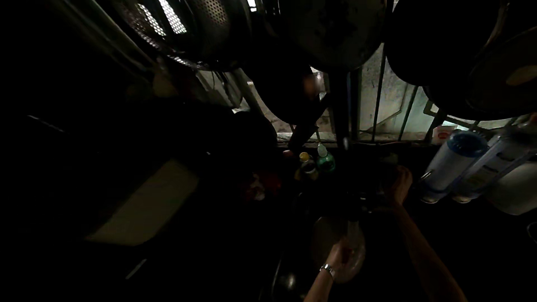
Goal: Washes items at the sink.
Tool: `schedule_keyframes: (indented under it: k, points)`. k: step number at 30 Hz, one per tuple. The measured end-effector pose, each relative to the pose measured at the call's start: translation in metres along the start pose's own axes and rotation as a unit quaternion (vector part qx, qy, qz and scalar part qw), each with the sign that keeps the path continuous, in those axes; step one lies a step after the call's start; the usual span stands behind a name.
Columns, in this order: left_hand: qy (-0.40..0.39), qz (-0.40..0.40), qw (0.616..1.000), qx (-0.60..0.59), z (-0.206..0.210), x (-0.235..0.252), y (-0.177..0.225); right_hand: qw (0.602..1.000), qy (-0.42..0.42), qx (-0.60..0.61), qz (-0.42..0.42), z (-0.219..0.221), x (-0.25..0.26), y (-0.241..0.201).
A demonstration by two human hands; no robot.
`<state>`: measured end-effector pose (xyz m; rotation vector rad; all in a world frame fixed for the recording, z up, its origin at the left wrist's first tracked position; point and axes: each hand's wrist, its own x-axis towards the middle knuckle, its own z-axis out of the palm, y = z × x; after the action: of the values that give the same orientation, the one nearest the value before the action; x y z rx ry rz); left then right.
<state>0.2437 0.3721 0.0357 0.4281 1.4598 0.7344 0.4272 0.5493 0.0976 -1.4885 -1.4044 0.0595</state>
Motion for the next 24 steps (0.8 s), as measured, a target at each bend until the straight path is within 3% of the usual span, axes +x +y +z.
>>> schedule_keyframes:
  k: [2,5,8,10,13,16,17,20,22,24]
  points:
    - [-0.026,0.01,0.999,-0.02,0.011,0.003,0.006,0.996,0.038,0.073,0.017,-0.031,-0.049,-0.011]
    - [-0.047,0.005,0.996,-0.074,0.03,-0.001,0.012,0.947,0.023,0.245,0.206,-0.073,-0.119,-0.037]
    - [-0.078,-0.009,0.988,-0.136,0.04,0.0,0.01,0.88,-0.062,0.307,0.356,-0.082,-0.156,-0.048]
    - [-0.088,0.016,0.98,-0.18,0.043,0.004,0.007,0.83,-0.129,0.355,0.41,-0.068,-0.162,-0.045]
    - [-0.133,0.09,0.94,-0.303,0.036,0.011,0.018,0.773,-0.213,0.444,0.399,-0.05,-0.156,-0.048]
    - [-0.057,0.146,0.941,-0.301,0.027,0.009,0.045,0.745,-0.257,0.487,0.377,-0.062,-0.146,-0.066]
    - [-0.065,0.151,0.941,-0.295,0.024,0.006,0.051,0.728,-0.256,0.516,0.371,-0.071,-0.146,-0.068]
    - [-0.144,0.132,0.949,-0.246,0.024,-0.004,0.062,0.629,-0.242,0.643,0.365,-0.108,-0.146,-0.067]
    - [-0.197,0.082,0.955,-0.207,0.03,-0.011,0.059,0.638,-0.228,0.65,0.344,-0.128,-0.146,-0.064]
    - [-0.237,0.055,0.948,-0.207,0.037,-0.006,0.05,0.663,-0.166,0.613,0.396,-0.129,-0.148,-0.06]
